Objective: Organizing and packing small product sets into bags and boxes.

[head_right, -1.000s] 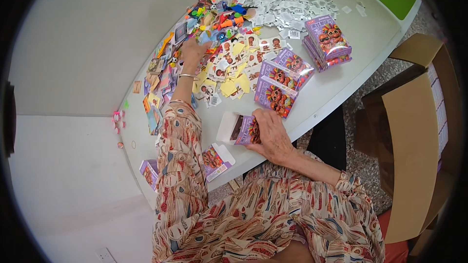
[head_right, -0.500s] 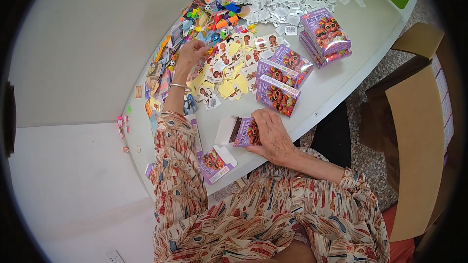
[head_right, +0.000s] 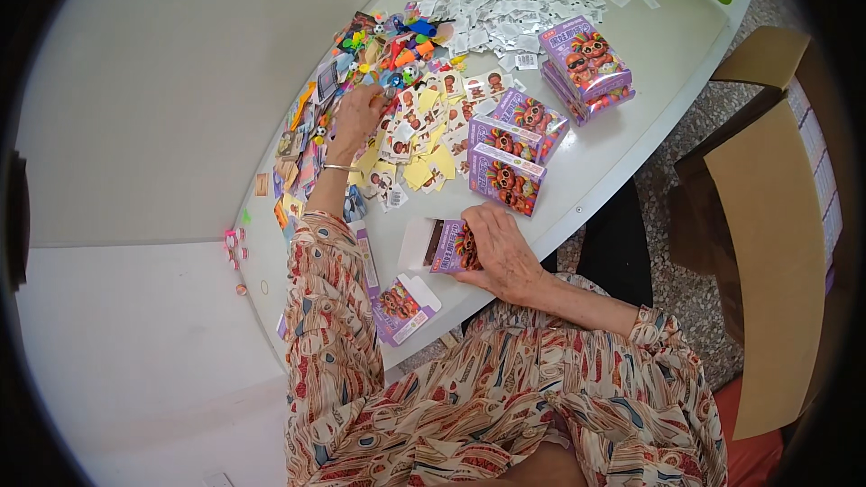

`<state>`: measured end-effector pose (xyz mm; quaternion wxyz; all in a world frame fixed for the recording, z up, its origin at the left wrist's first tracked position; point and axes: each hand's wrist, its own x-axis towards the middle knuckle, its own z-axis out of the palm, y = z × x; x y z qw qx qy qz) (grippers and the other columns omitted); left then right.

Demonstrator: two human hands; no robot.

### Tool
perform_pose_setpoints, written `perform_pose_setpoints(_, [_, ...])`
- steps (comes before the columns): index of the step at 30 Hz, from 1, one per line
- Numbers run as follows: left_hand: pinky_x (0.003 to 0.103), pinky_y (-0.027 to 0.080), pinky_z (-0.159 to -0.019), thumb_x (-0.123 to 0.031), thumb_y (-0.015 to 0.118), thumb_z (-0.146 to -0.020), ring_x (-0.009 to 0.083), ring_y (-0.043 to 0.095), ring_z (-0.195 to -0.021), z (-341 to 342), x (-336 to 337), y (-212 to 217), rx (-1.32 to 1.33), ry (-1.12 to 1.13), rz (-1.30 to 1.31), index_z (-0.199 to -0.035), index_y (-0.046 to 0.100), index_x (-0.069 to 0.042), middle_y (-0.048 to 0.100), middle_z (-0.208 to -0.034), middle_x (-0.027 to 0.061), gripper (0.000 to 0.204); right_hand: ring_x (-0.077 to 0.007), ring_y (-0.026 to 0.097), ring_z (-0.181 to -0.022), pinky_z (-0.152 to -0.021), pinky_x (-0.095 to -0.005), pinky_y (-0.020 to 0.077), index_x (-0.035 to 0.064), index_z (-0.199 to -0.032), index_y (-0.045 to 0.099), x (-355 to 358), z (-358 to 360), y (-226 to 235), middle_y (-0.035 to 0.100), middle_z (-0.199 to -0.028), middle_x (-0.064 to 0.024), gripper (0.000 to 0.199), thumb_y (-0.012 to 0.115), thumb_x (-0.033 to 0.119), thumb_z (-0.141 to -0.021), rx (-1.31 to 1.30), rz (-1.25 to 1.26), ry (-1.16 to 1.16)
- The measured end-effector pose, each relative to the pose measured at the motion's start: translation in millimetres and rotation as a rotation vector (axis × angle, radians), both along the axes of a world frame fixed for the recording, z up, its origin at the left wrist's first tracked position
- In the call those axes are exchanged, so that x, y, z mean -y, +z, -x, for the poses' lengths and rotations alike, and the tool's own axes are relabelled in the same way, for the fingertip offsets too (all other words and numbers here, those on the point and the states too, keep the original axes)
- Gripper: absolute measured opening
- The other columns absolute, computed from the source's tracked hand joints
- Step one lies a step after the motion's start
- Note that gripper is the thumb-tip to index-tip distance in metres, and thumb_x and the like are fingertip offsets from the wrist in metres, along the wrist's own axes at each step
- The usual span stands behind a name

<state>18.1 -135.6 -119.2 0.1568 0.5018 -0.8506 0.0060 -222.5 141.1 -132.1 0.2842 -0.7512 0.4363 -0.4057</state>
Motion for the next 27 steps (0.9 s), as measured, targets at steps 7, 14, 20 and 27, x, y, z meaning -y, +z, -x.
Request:
perform_pose_setpoints(7, [0.026, 0.050, -0.059, -0.017, 0.065, -0.088, 0.0148, 0.062, -0.067, -13, -5, 24, -0.523, 0.259, -0.472, -0.093, 0.068, -0.002, 0.067, -0.077, 0.0054, 0.017, -0.0414, 0.043, -0.111, -0.097, -0.0466, 0.0366, -0.0023, -0.125, 0.036, 1, 2, -2, 0.045, -0.115, -0.0223, 0.084, 0.085, 0.019, -0.060, 0.001, 0.009, -0.013])
perform_pose_setpoints(14, [0.022, 0.050, -0.059, -0.013, 0.066, -0.089, 0.0069, 0.060, -0.070, -20, -41, 48, -0.941, 0.250, -0.719, -0.102, 0.066, -0.001, 0.066, -0.083, 0.0011, 0.018, -0.0414, 0.044, -0.110, -0.096, -0.0464, 0.0372, -0.0024, -0.125, 0.036, -2, 2, -3, 0.045, -0.116, -0.0222, 0.084, 0.085, 0.019, -0.060, -0.007, 0.003, -0.005])
perform_pose_setpoints(20, [0.023, 0.047, -0.061, -0.009, 0.065, -0.087, 0.0070, 0.056, -0.067, -9, -102, 83, -0.938, 0.158, -0.710, -0.100, 0.065, 0.003, 0.064, -0.081, 0.0024, 0.018, -0.0421, 0.044, -0.113, -0.099, -0.0473, 0.0364, -0.0043, -0.128, 0.034, -1, -3, -6, 0.044, -0.118, -0.0229, 0.089, 0.085, 0.022, -0.060, 0.017, 0.043, -0.030])
perform_pose_setpoints(27, [0.026, 0.048, -0.062, -0.003, 0.065, -0.085, 0.0124, 0.059, -0.069, 67, -228, 129, -0.568, -0.018, -0.444, -0.095, 0.065, 0.001, 0.064, -0.083, 0.0076, 0.012, -0.0420, 0.045, -0.110, -0.095, -0.0476, 0.0373, -0.0050, -0.131, 0.031, 4, -3, -11, 0.043, -0.119, -0.0233, 0.093, 0.085, 0.021, -0.060, 0.043, 0.048, -0.122])
